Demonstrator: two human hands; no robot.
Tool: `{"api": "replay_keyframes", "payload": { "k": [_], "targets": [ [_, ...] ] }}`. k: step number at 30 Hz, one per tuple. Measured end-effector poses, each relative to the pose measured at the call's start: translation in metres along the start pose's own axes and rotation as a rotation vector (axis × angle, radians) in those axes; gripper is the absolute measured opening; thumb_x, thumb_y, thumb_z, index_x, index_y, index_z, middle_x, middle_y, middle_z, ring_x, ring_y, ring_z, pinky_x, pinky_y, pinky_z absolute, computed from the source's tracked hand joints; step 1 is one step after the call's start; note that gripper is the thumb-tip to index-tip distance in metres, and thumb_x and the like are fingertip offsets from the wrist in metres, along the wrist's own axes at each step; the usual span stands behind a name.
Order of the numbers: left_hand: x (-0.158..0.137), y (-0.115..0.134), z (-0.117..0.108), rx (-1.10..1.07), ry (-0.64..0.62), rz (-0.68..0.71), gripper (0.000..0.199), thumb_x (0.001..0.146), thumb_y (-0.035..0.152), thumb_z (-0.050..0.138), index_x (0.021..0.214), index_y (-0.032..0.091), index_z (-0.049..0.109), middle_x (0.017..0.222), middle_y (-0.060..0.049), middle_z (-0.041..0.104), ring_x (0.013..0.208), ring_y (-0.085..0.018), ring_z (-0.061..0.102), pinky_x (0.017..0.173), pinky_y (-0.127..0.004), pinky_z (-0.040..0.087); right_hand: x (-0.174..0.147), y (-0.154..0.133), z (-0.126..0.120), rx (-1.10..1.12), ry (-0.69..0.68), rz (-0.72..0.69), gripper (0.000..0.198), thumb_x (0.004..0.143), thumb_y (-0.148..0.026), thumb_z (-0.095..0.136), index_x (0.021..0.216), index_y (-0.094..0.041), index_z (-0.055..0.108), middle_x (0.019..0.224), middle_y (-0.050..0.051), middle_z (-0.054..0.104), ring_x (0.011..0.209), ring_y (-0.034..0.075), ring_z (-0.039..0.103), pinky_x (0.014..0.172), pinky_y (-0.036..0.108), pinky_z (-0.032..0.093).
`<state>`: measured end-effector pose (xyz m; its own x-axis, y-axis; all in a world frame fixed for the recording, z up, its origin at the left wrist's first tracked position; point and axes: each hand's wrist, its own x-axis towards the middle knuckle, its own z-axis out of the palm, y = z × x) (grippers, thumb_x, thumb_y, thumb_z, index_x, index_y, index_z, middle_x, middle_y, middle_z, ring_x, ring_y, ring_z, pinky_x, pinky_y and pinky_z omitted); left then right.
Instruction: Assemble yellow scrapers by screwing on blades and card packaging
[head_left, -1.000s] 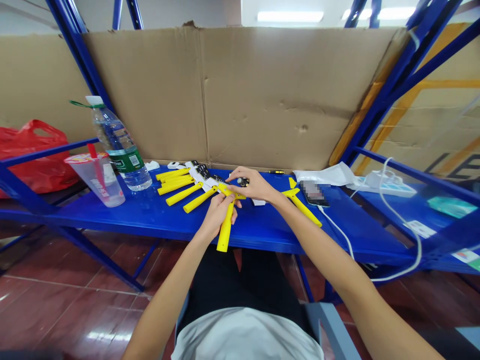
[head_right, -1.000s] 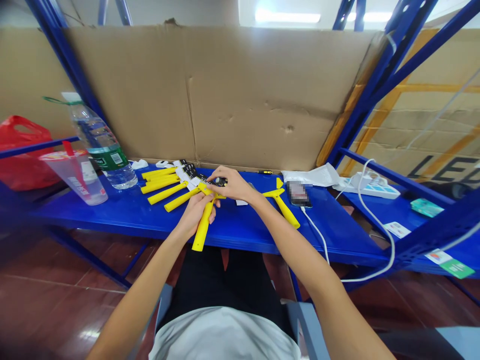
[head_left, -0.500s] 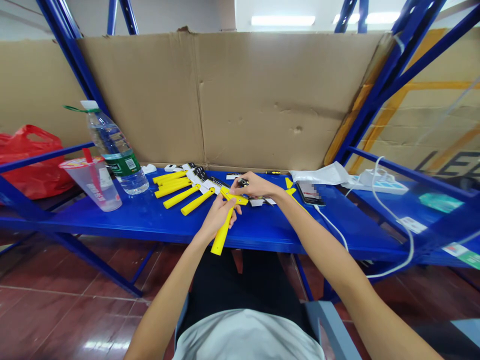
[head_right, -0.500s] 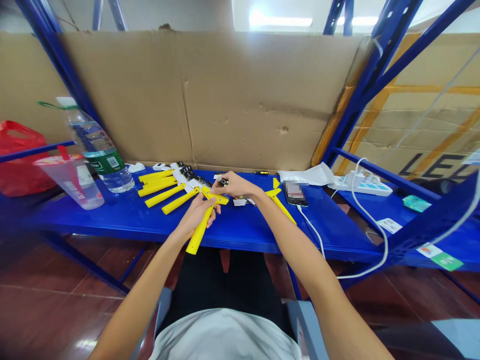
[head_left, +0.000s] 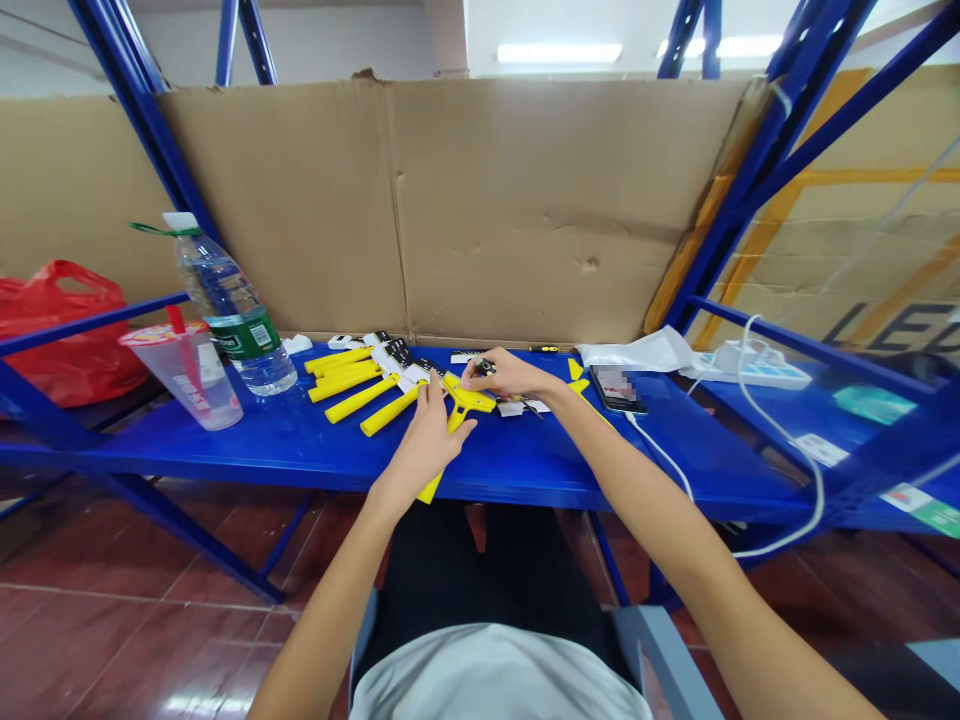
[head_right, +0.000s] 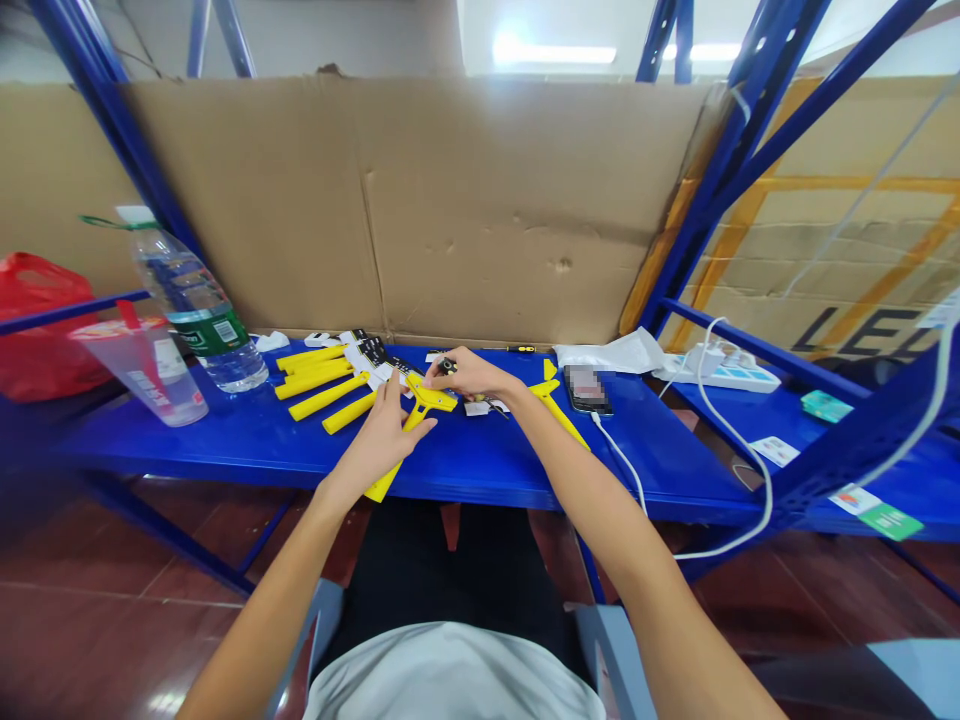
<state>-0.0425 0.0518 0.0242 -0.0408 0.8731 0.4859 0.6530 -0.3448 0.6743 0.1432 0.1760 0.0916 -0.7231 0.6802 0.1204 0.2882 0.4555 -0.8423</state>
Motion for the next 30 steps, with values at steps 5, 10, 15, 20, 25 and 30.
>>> {"api": "replay_keyframes", "payload": {
  "k": [5,10,15,20,25,30],
  "targets": [
    [-0.009,0.021,-0.013,0.457,-0.108,0.155,0.071,0.101,0.02,0.066,0.169,0.031,0.046,0.173,-0.019,0.04,0.106,-0.03,0.079,0.09,-0.043,0.065,0.002,0.002,0.0,0.025,0.009,0.027,0.035,0.08,-0.046,0.087,0.093,-0.015,0.077,0.049,-0.011,0.045,0.036,0.006,0.037,0.034,0.02,0.033],
    [-0.012,0.034,-0.013,0.571,-0.184,0.224,0.053,0.107,0.015,0.053,0.153,0.036,0.066,0.166,-0.015,0.054,0.114,-0.033,0.077,0.085,-0.04,0.066,0.001,0.002,-0.002,-0.009,0.003,0.026,0.038,0.08,-0.049,0.088,0.091,-0.013,0.079,0.05,-0.008,0.051,0.039,0.006,0.038,0.035,0.019,0.03],
    [-0.012,0.036,-0.012,0.605,-0.2,0.188,0.055,0.105,0.012,0.051,0.151,0.035,0.069,0.171,-0.015,0.051,0.11,-0.034,0.078,0.083,-0.043,0.066,0.001,0.003,0.0,-0.044,0.02,0.015,0.039,0.082,-0.049,0.088,0.094,-0.013,0.08,0.054,-0.007,0.055,0.041,0.006,0.04,0.037,0.02,0.031],
    [-0.011,0.037,-0.011,0.645,-0.216,0.174,0.059,0.105,0.011,0.049,0.156,0.034,0.065,0.172,-0.016,0.049,0.113,-0.035,0.078,0.082,-0.042,0.067,0.002,0.004,0.001,-0.057,0.026,0.027,0.041,0.083,-0.052,0.087,0.095,-0.013,0.08,0.054,-0.007,0.055,0.041,0.007,0.041,0.037,0.02,0.031],
    [-0.01,0.033,-0.01,0.642,-0.209,0.185,0.058,0.105,0.011,0.048,0.156,0.031,0.065,0.173,-0.017,0.049,0.111,-0.034,0.079,0.083,-0.044,0.067,0.001,0.003,0.001,-0.048,0.027,0.029,0.041,0.084,-0.051,0.087,0.097,-0.013,0.081,0.053,-0.007,0.053,0.041,0.007,0.042,0.038,0.019,0.031],
    [-0.007,0.027,-0.01,0.608,-0.186,0.185,0.055,0.106,0.012,0.047,0.155,0.028,0.066,0.172,-0.017,0.05,0.111,-0.035,0.08,0.088,-0.044,0.066,0.001,0.003,0.002,-0.033,0.036,0.009,0.04,0.084,-0.05,0.086,0.099,-0.012,0.081,0.052,-0.007,0.052,0.041,0.007,0.042,0.038,0.02,0.032]
  ]
}}
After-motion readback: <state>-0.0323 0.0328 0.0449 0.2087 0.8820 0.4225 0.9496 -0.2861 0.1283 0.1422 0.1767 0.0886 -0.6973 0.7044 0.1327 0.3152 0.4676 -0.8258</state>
